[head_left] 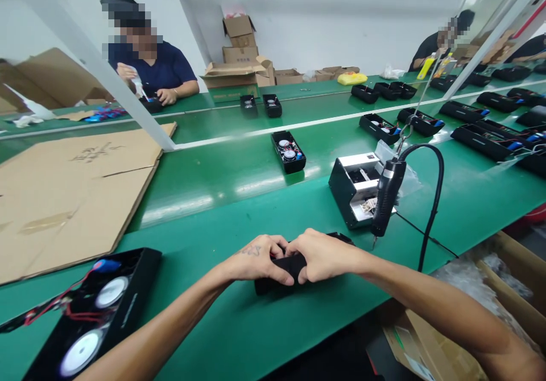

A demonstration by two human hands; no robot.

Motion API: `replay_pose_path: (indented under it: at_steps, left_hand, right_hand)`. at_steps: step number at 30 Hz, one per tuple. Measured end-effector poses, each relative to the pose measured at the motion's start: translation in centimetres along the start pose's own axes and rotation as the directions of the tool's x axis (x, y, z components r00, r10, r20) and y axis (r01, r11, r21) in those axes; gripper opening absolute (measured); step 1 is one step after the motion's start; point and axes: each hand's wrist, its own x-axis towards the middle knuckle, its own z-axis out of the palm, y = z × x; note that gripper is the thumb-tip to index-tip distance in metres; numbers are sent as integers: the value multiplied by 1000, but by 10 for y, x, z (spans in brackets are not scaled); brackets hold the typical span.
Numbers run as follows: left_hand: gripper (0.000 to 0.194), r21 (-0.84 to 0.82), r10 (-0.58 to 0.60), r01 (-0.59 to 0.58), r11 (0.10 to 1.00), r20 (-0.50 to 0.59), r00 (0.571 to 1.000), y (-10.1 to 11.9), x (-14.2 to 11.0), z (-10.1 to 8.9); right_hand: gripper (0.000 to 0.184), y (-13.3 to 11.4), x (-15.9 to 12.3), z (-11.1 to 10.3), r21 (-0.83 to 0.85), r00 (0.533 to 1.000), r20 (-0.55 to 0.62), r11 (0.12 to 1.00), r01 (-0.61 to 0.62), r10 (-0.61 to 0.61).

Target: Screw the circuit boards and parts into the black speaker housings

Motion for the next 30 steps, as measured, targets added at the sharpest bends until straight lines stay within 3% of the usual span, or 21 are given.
replay_pose_path:
  at_steps: [4, 10, 19, 23, 26, 27, 28, 29, 30]
  left_hand:
    - [43, -16, -6, 6, 1000, 6, 1000, 0, 2, -1]
    - [44, -40, -12, 12, 999, 4, 1000, -1, -1, 1]
    - [43, -58, 20, -19, 998, 6, 1000, -3, 0, 3]
    - [37, 28, 39, -38, 999, -37, 999, -11, -3, 11]
    - [34, 261, 149, -99, 960, -180, 972, -33, -10, 40]
    - [33, 372, 219, -110, 922, -264, 939, -44, -12, 52]
    - [30, 479, 303, -123, 869, -318, 899, -55, -14, 64]
    - [26, 586, 387, -130, 800, -339, 857, -66, -14, 76]
    - [22, 682, 463, -116, 722, -353, 813, -76, -14, 86]
  right_hand:
    - [24, 3, 2, 0, 51, 1000, -4, 999, 7, -7]
    - [43, -6, -3, 3, -47, 1000, 11, 999, -24, 24]
    - [27, -11, 0, 12, -168, 999, -34, 986, -5, 0]
    - [35, -14, -6, 20, -225, 998, -51, 974, 21, -33]
    - [32, -11, -25, 35, -206, 983, -123, 973, 108, -135]
    - [34, -6, -33, 40, -165, 952, -226, 971, 170, -206]
    - [39, 2, -42, 44, -118, 888, -377, 964, 236, -264]
    - [46, 14, -51, 47, -86, 768, -578, 957, 277, -275]
    - [47, 28, -59, 46, -65, 605, -767, 964, 257, -213]
